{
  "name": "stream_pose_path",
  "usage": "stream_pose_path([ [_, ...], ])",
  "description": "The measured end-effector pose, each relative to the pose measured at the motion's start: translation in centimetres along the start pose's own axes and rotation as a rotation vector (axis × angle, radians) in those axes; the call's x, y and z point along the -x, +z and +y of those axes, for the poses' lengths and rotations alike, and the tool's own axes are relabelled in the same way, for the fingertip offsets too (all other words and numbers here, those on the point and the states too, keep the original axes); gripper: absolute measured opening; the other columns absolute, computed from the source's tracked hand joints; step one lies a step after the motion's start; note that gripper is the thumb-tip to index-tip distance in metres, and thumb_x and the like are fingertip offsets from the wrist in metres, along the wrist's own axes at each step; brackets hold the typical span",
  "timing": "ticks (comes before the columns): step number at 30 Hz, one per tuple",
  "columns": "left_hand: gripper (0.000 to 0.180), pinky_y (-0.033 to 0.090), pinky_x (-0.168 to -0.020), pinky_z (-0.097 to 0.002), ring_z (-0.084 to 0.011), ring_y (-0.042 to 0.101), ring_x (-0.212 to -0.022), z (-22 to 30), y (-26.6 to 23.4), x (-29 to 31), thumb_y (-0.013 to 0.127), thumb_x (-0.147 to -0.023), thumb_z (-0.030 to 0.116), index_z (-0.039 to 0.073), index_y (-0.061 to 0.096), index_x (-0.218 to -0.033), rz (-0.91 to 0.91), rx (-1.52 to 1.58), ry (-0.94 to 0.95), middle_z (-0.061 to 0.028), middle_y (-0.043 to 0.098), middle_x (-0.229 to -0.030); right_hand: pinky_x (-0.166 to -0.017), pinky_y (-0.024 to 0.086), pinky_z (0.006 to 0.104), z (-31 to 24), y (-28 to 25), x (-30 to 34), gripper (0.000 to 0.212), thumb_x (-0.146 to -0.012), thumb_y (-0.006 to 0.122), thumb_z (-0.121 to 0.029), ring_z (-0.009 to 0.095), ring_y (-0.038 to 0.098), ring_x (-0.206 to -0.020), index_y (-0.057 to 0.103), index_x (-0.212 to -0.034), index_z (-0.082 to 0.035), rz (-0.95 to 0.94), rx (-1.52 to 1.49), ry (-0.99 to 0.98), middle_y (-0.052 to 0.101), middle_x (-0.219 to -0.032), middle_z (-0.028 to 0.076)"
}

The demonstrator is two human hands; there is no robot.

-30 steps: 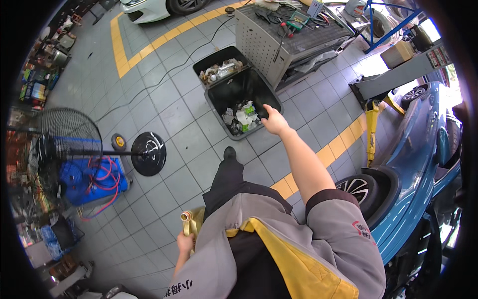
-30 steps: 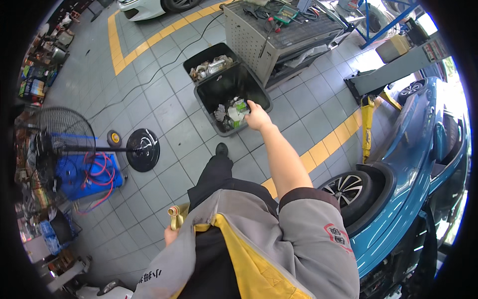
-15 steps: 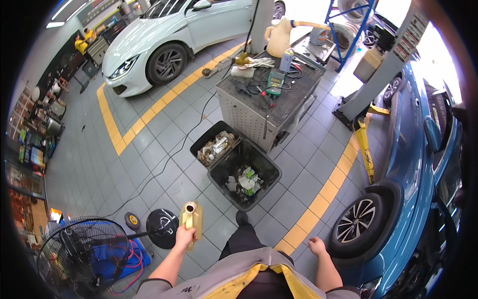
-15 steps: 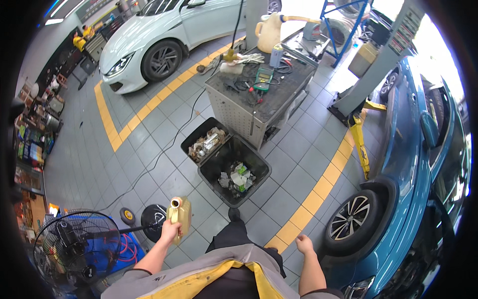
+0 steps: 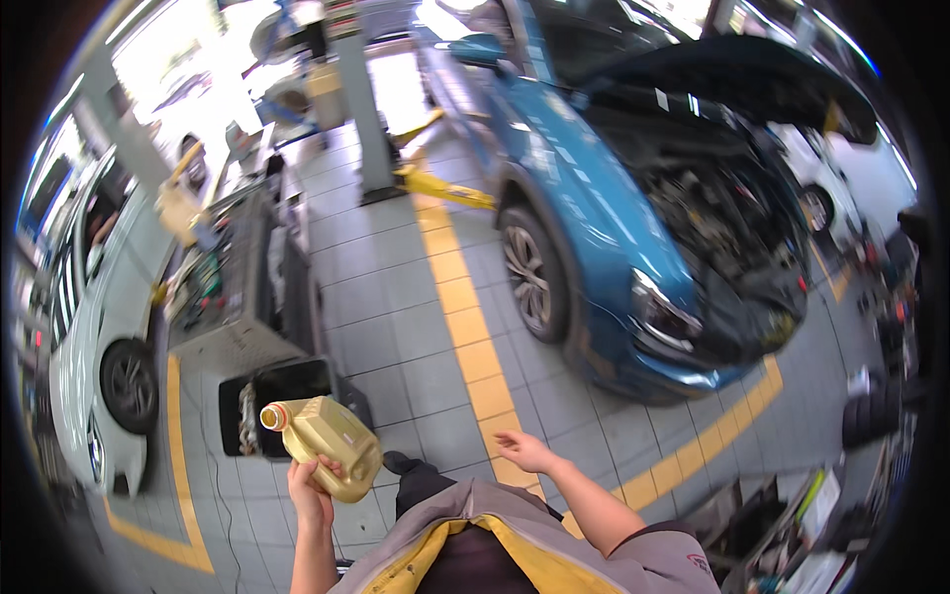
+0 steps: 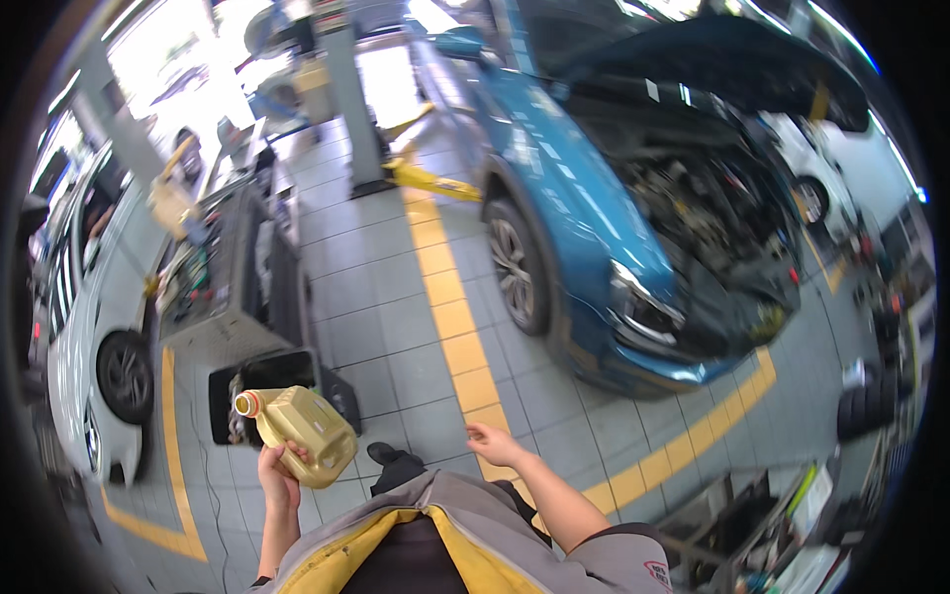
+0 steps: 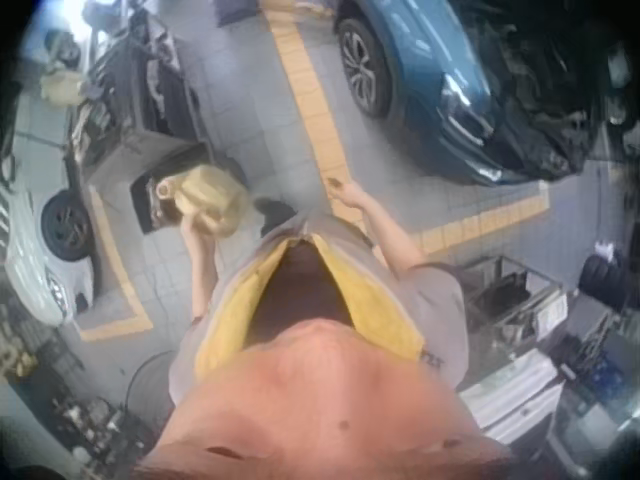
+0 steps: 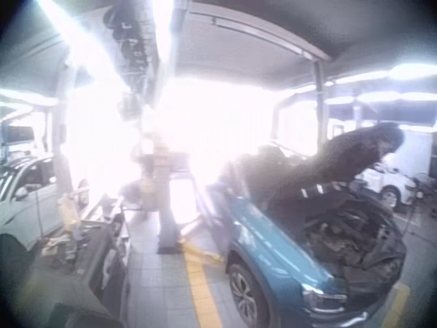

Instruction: The person opens a gold-colored motor oil container, removes the cap, and pours the oil into the engine's oil filler port. The person holds the container with both hands and tilts it to pour the oil into the engine.

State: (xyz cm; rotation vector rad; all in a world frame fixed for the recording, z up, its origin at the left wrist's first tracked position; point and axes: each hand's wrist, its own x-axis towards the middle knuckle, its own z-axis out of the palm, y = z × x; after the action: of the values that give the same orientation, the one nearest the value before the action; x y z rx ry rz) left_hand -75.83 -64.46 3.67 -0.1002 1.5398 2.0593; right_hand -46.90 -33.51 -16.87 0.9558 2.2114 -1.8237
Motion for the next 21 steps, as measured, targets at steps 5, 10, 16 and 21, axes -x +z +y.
stream_pose_path([
  [5, 0.043, 0.051, -0.105, -0.0447, -0.0341, 0.064, -0.111, -3.8, 19.0, 8.3, 0.054, -0.089, 0.019, -0.008, 0.055, -0.122, -0.496, 0.017, -0.142, -0.0197, 0.065, -0.115, -0.115, 0.041, 0.0418, -4.5, -5.6, 12.3, 0.061, -0.095, 0.071, -0.027, 0.034, 0.05, -0.137, 0.048, -0.148, -0.006, 0.2, 0.062, -0.431, 0.052, -0.146, 0.019],
  [10, 0.063, 0.043, -0.115, -0.0496, -0.0381, 0.057, -0.131, -9.6, 36.6, 16.8, 0.056, -0.086, 0.021, -0.011, 0.046, -0.139, -0.923, -0.039, -0.399, -0.0264, 0.059, -0.138, -0.113, 0.039, 0.0438, -3.2, -14.7, 21.7, 0.064, -0.093, 0.073, -0.036, 0.036, 0.048, -0.133, 0.047, -0.142, -0.005, 0.701, -0.096, -0.579, 0.049, -0.142, 0.018],
  [16, 0.076, 0.035, -0.121, -0.0515, -0.0383, 0.046, -0.143, -19.9, 56.4, 23.7, 0.058, -0.09, 0.018, -0.004, 0.027, -0.156, -1.44, -0.019, -0.801, -0.0266, 0.048, -0.152, -0.101, 0.044, 0.043, 6.2, -24.2, 33.1, 0.056, -0.085, 0.074, -0.03, 0.034, 0.052, -0.115, 0.051, -0.128, -0.002, 1.449, 0.001, -0.589, 0.051, -0.126, 0.019],
  [21, 0.077, 0.033, -0.121, -0.0479, -0.0357, 0.039, -0.148, -29.6, 70.7, 30.8, 0.054, -0.096, 0.01, 0.001, 0.015, -0.161, -1.733, 0.031, -1.12, -0.0255, 0.038, -0.159, -0.107, 0.044, 0.044, 11.1, -29.2, 38.9, 0.08, -0.087, 0.08, -0.04, 0.033, 0.055, -0.126, 0.045, -0.146, 0.001, 1.602, -0.222, -0.114, 0.052, -0.139, 0.017],
])
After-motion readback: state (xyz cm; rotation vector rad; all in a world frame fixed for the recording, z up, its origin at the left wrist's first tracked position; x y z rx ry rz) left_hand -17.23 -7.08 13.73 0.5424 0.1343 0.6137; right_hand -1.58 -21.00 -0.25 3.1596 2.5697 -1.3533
